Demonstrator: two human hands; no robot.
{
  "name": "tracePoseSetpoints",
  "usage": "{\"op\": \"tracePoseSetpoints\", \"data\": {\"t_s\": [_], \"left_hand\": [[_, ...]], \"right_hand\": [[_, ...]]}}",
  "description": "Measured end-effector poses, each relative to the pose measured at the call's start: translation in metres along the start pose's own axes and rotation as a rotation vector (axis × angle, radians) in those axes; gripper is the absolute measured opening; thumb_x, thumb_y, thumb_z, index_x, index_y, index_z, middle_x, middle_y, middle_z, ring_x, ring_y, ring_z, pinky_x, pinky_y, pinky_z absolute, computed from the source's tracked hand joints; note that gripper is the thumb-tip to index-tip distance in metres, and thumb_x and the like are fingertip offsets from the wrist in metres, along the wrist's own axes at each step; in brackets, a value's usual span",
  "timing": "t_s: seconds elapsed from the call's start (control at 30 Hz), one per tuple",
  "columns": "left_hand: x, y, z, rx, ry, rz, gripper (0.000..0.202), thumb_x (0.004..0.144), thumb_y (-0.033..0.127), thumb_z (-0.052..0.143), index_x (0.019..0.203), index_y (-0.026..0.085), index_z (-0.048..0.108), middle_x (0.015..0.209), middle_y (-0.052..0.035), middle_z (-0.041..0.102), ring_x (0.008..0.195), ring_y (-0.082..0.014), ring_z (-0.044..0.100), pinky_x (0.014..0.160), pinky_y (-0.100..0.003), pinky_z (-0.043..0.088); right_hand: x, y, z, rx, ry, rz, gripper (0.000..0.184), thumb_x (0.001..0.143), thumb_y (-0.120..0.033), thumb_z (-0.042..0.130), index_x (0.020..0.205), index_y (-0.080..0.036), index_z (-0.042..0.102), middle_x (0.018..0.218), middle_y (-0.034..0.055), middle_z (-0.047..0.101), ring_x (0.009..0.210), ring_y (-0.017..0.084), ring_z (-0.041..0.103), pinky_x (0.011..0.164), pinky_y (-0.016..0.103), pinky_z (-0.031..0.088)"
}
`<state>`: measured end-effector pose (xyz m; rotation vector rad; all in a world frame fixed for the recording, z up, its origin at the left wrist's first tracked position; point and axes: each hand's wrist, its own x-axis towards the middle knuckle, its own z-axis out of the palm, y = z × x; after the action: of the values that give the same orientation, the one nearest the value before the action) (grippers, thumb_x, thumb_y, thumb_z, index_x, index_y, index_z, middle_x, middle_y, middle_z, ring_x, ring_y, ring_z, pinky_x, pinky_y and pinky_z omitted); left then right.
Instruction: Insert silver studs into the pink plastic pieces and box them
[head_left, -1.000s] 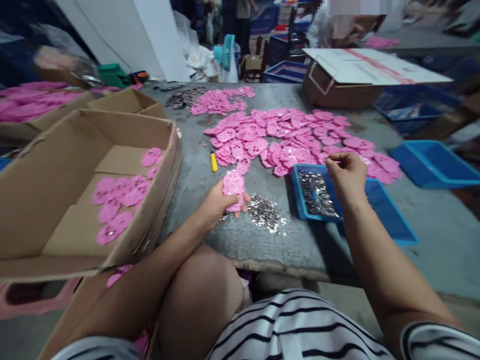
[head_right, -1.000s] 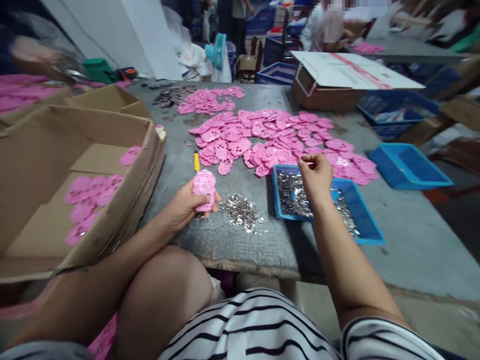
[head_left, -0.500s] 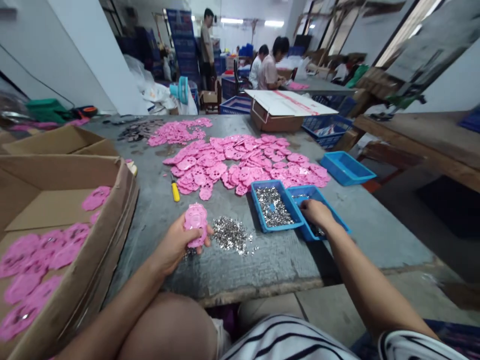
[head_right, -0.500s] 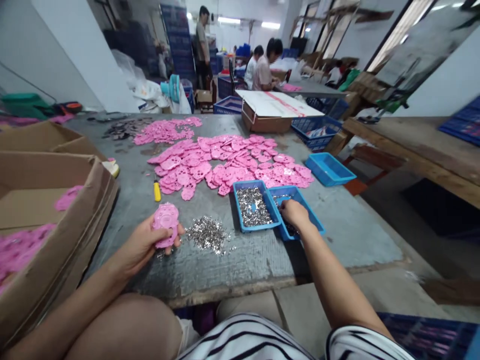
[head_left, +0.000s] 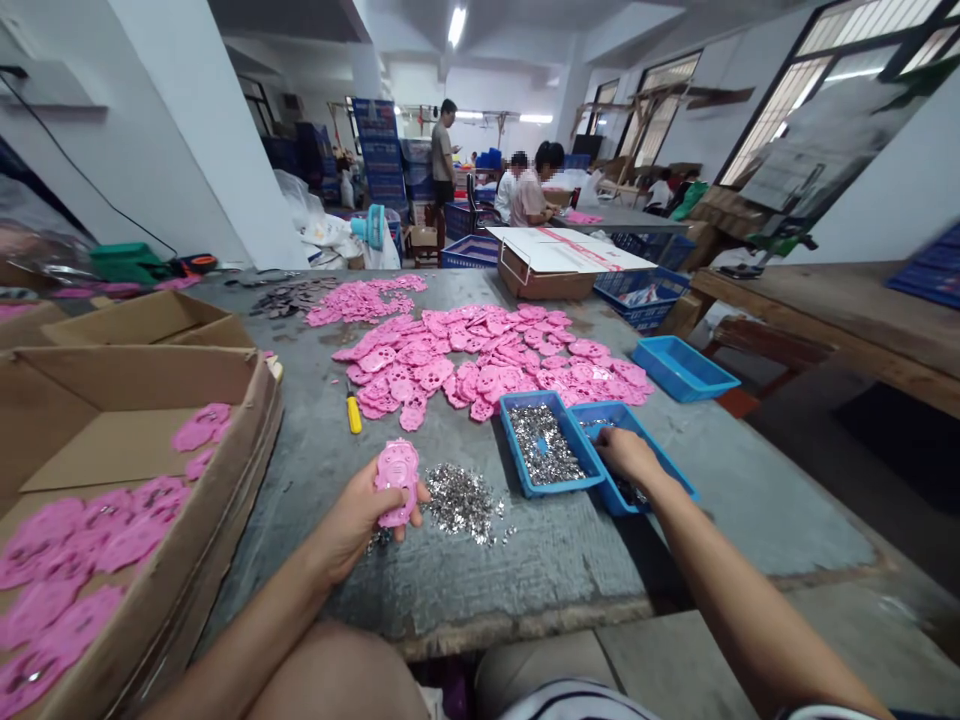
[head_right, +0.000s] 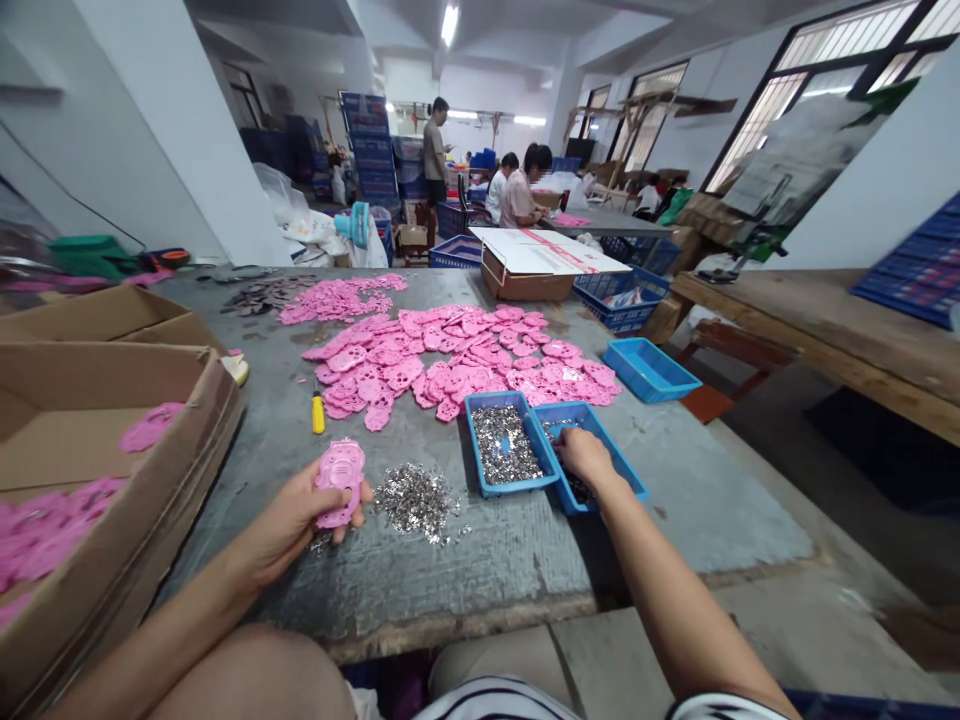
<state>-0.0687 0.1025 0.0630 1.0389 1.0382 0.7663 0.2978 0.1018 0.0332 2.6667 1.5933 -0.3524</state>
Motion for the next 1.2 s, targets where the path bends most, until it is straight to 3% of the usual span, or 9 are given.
{"op": "tracePoseSetpoints", "data": {"t_s": [0.27, 0.47, 0.63, 0.7, 0.77, 0.9, 1.1, 1.2], "left_hand": [[0.000, 0.001, 0.001, 0.017, -0.005, -0.005, 0.033, 0.057, 0.026, 0.065, 0.086, 0.016, 0.052, 0.059, -0.0001, 0.063, 0.046, -0.0112, 0.053, 0.039, -0.021, 0.042], [0.003, -0.003, -0.001, 0.000, -0.010, 0.004, 0.033, 0.056, 0.026, 0.065, 0.085, 0.015, 0.053, 0.072, -0.0027, 0.067, 0.050, -0.0117, 0.057, 0.039, -0.021, 0.043], [0.004, -0.005, -0.001, -0.002, -0.021, 0.000, 0.034, 0.057, 0.026, 0.065, 0.086, 0.015, 0.052, 0.076, -0.0034, 0.068, 0.052, -0.0115, 0.059, 0.039, -0.020, 0.044], [0.006, -0.005, -0.001, -0.012, -0.024, 0.000, 0.036, 0.057, 0.025, 0.065, 0.088, 0.016, 0.051, 0.077, -0.0030, 0.068, 0.052, -0.0117, 0.059, 0.038, -0.020, 0.044], [0.008, -0.007, -0.002, -0.030, -0.027, 0.008, 0.039, 0.056, 0.025, 0.066, 0.090, 0.016, 0.049, 0.077, -0.0024, 0.068, 0.051, -0.0120, 0.059, 0.037, -0.020, 0.044], [0.012, -0.011, -0.003, -0.069, -0.026, 0.030, 0.042, 0.055, 0.024, 0.067, 0.091, 0.017, 0.047, 0.074, -0.0013, 0.068, 0.049, -0.0120, 0.060, 0.037, -0.019, 0.042], [0.020, -0.015, -0.003, -0.150, 0.002, 0.081, 0.051, 0.055, 0.030, 0.074, 0.096, 0.017, 0.046, 0.071, -0.0013, 0.068, 0.048, -0.0122, 0.060, 0.036, -0.019, 0.041], [0.023, -0.016, -0.004, -0.169, 0.006, 0.090, 0.055, 0.054, 0.033, 0.077, 0.096, 0.017, 0.045, 0.070, -0.0016, 0.068, 0.047, -0.0126, 0.060, 0.035, -0.019, 0.041]], "right_hand": [[0.005, 0.005, -0.002, 0.135, 0.080, 0.003, 0.008, 0.074, -0.010, 0.062, 0.072, -0.016, 0.067, 0.083, 0.0119, 0.073, 0.080, 0.024, 0.066, 0.062, 0.027, 0.038], [0.004, 0.011, -0.006, 0.318, 0.164, 0.010, 0.018, 0.069, -0.008, 0.061, 0.055, -0.020, 0.057, 0.064, 0.0064, 0.067, 0.068, 0.021, 0.063, 0.059, 0.028, 0.037], [0.005, 0.004, -0.020, 0.557, 0.229, -0.028, 0.009, 0.068, -0.014, 0.058, 0.062, -0.020, 0.057, 0.053, 0.0018, 0.059, 0.052, 0.016, 0.055, 0.052, 0.026, 0.038], [0.003, -0.009, -0.024, 0.658, 0.213, -0.073, 0.004, 0.070, -0.022, 0.058, 0.067, -0.020, 0.057, 0.051, -0.0002, 0.056, 0.047, 0.014, 0.052, 0.049, 0.026, 0.040], [-0.002, -0.030, -0.026, 0.793, 0.183, -0.148, 0.013, 0.070, -0.033, 0.060, 0.068, -0.020, 0.056, 0.049, -0.0020, 0.053, 0.044, 0.013, 0.049, 0.047, 0.026, 0.041], [-0.021, -0.084, -0.021, 1.225, -0.016, -0.350, 0.037, 0.054, -0.049, 0.075, 0.064, -0.019, 0.057, 0.046, -0.0048, 0.049, 0.039, 0.008, 0.041, 0.040, 0.023, 0.033], [-0.049, -0.160, -0.004, 1.389, -0.312, -0.503, 0.034, 0.051, -0.043, 0.078, 0.061, -0.018, 0.057, 0.041, -0.0079, 0.045, 0.034, 0.004, 0.032, 0.036, 0.019, 0.022], [-0.052, -0.183, 0.001, 1.414, -0.374, -0.563, 0.033, 0.052, -0.042, 0.076, 0.067, -0.018, 0.059, 0.050, -0.0054, 0.056, 0.034, 0.004, 0.035, 0.035, 0.019, 0.023]]}}
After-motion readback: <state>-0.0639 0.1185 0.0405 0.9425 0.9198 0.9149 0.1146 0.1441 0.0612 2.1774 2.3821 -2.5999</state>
